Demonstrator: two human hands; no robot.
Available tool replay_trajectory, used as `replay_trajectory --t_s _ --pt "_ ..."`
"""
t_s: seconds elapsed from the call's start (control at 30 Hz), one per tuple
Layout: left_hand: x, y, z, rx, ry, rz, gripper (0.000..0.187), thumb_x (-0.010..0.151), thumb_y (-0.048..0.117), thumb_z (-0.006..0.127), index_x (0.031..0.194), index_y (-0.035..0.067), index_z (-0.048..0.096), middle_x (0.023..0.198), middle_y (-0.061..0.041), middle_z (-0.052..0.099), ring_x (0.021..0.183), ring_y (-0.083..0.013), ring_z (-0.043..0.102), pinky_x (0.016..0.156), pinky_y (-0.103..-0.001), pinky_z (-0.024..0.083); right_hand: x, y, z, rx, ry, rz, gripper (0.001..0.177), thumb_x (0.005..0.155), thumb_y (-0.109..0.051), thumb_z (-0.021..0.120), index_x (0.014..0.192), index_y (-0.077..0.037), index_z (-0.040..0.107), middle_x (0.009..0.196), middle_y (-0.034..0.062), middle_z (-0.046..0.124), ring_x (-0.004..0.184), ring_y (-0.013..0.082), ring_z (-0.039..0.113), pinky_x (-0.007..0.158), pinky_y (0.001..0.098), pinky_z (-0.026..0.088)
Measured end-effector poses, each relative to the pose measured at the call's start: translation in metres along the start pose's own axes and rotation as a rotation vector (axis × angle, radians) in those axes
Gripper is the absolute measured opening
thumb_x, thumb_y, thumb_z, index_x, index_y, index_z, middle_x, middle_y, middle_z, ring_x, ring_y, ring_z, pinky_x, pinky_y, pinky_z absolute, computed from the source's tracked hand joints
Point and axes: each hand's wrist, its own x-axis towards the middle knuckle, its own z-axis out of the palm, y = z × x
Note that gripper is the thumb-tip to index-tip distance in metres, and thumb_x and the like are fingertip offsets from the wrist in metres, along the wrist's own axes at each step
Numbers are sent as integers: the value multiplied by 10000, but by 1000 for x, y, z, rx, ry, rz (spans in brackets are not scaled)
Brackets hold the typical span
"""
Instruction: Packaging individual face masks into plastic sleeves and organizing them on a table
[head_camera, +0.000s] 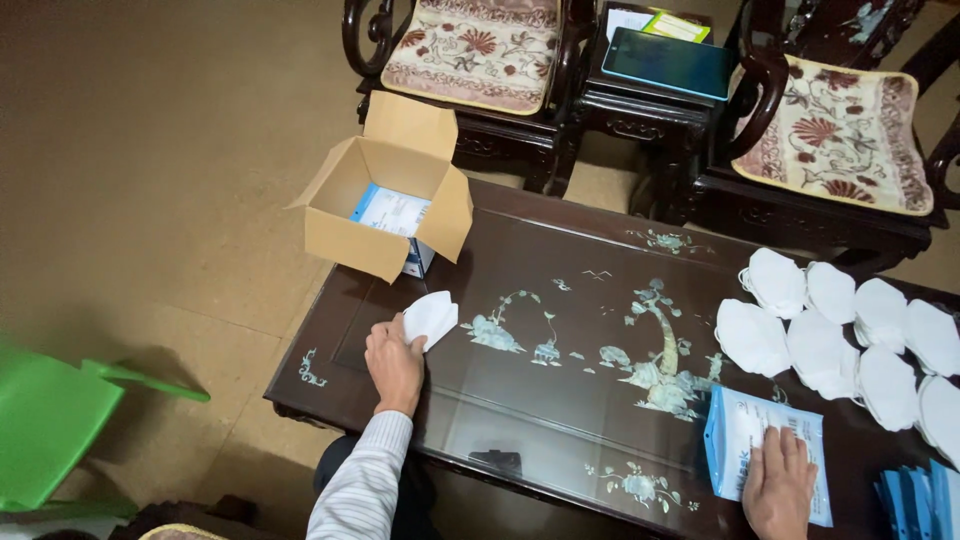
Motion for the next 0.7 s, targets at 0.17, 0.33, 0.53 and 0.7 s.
replay_trajectory --t_s 0.17,0.33,0.53,0.7 --pt "1 13 -12 -138 -89 -62 620 866 155 776 1439 69 557 1124 -170 625 1039 -385 618 903 -523 469 4 -4 -3 28 -66 72 554 1102 -334 359 1554 -29 458 1664 229 386 1544 461 288 1209 708 208" --pt "0 16 -17 -318 -119 -176 372 835 122 793 1188 88 681 1131 -150 646 961 -415 676 890 -531 502 2 -11 -14 176 -29 79 590 1062 -343 434 1569 -42 438 1667 249 359 1566 459 235 1231 687 134" --pt "-30 70 -42 -522 -88 -62 39 892 169 713 875 200 730 915 27 779 856 -248 709 797 -380 497 12 -79 -59 100 368 -148 531 1054 -122 554 1505 154 504 1407 427 531 1330 598 459 1109 710 317" --pt "-86 168 -52 -897 -666 -385 303 785 173 830 1060 53 785 920 -38 817 822 -106 684 734 -279 536 35 -176 -62 840 -204 504 435 1009 -440 510 1188 -140 769 1216 50 753 1172 181 638 1100 371 412"
